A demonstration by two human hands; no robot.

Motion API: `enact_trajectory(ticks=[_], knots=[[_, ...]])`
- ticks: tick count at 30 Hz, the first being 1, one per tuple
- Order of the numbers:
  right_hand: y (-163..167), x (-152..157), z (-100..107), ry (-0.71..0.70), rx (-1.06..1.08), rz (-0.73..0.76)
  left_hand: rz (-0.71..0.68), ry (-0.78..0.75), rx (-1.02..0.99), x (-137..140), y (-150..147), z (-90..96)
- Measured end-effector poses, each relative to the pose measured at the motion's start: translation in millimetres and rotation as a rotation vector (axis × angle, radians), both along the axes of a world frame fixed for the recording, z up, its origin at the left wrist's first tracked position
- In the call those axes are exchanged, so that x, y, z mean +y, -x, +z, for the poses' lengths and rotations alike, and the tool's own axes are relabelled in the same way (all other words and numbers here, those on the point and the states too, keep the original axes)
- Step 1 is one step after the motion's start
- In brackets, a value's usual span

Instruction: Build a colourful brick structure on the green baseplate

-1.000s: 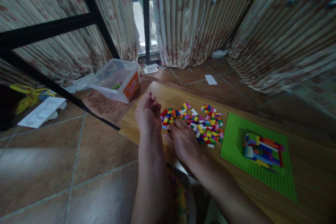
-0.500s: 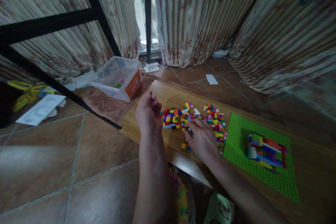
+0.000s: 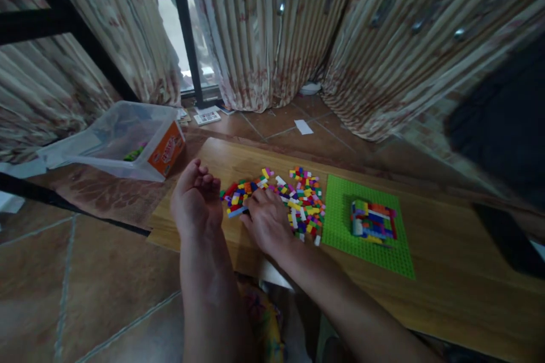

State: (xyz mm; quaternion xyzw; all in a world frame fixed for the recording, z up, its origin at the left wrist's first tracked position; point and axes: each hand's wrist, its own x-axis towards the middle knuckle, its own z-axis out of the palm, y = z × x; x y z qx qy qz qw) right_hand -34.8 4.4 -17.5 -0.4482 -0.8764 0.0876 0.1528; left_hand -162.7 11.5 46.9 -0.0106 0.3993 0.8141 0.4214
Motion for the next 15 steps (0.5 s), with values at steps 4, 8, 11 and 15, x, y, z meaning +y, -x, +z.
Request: enact_trajectory(ticks=[4, 8, 11, 15], knots=[[1.4, 2.6, 3.9, -0.019, -0.057, 0.030, -0.019, -0.007, 0.016, -0.2, 0.0, -1.0], [1.6, 2.9, 4.9, -0.040, -0.079, 0.069, -0.021, -0.001, 0.029, -0.4, 1.1, -2.4], [1.3, 3.0, 5.4, -0.053, -0.075, 0.084, -0.038, 0.001, 0.045, 0.6, 0.1, -2.8], [1.4, 4.2, 8.1, -0.027, -0.082, 0.096, -0.067, -0.028, 0.054, 3.4, -4.6, -2.6]])
